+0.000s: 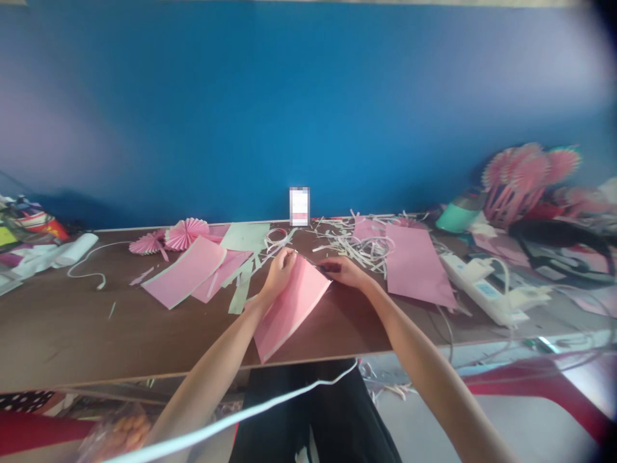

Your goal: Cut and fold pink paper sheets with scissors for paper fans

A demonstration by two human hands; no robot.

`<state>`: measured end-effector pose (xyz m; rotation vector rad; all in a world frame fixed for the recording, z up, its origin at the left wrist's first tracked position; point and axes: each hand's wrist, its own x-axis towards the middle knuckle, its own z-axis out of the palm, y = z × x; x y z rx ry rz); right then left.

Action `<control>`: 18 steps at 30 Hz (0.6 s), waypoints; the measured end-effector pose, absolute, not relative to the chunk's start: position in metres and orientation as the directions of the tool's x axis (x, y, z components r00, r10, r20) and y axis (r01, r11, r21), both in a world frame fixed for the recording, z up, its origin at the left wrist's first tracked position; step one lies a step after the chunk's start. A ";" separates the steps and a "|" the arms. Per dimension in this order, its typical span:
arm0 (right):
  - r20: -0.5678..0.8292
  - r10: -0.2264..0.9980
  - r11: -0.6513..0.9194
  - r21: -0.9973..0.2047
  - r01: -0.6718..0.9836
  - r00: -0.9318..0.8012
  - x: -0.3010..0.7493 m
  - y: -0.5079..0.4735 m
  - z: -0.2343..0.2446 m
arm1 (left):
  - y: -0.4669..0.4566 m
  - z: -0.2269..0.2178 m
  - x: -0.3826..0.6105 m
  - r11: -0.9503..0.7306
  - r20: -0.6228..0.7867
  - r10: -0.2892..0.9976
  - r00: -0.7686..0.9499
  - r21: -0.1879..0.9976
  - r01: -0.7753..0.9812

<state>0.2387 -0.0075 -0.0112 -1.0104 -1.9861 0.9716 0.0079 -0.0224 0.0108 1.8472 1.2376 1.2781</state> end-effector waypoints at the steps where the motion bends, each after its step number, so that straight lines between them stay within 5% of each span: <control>1: 0.236 0.852 0.411 -0.855 0.317 -0.466 0.238 -0.008 -0.010 | -0.022 0.010 0.008 -0.413 0.399 0.910 0.116 0.836 0.363; 18: 0.213 0.833 0.339 -0.926 0.167 -0.511 0.235 -0.011 -0.009 | -0.021 0.010 0.007 -0.427 0.397 0.904 0.157 0.837 0.342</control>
